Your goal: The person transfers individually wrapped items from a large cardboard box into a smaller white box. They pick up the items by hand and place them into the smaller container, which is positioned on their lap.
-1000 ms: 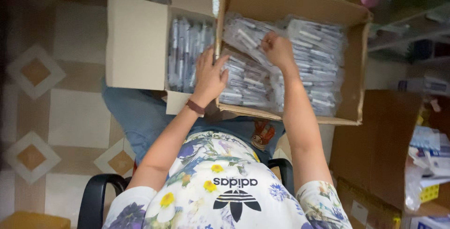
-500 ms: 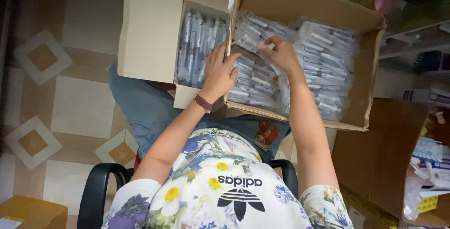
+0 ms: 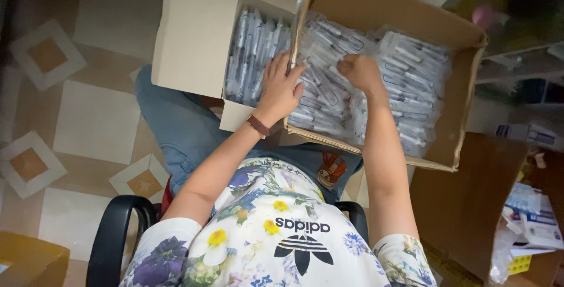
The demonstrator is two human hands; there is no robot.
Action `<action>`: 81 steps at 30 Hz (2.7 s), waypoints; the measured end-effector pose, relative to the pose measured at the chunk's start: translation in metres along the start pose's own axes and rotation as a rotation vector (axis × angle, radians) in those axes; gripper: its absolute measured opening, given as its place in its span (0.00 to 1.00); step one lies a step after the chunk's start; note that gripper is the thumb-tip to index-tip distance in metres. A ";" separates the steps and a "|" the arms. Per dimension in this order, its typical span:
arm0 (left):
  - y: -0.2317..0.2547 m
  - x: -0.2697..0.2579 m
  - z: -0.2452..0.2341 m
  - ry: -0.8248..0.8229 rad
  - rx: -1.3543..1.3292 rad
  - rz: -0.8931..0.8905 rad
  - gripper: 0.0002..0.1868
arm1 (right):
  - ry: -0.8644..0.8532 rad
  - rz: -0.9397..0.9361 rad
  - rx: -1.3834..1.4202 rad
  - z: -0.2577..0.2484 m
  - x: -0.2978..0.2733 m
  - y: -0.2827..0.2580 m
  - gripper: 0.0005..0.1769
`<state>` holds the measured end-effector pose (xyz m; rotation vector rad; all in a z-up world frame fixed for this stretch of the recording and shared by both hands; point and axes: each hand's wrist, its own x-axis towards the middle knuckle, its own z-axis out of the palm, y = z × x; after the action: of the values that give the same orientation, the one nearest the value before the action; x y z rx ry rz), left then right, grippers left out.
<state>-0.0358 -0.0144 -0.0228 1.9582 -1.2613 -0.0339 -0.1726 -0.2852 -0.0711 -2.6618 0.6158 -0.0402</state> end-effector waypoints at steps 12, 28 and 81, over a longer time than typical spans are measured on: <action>0.024 0.028 -0.038 0.088 0.368 0.308 0.20 | 0.089 -0.242 0.462 -0.056 -0.017 -0.078 0.14; -0.042 0.032 -0.104 -0.035 0.085 -0.217 0.13 | 0.379 -0.222 0.361 -0.080 -0.019 -0.109 0.29; -0.059 -0.005 -0.051 -0.373 0.394 -0.359 0.34 | -0.081 0.010 0.045 0.008 -0.003 -0.020 0.18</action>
<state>0.0272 0.0314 -0.0262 2.5943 -1.1909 -0.3702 -0.1666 -0.2644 -0.0708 -2.6026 0.5952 0.0554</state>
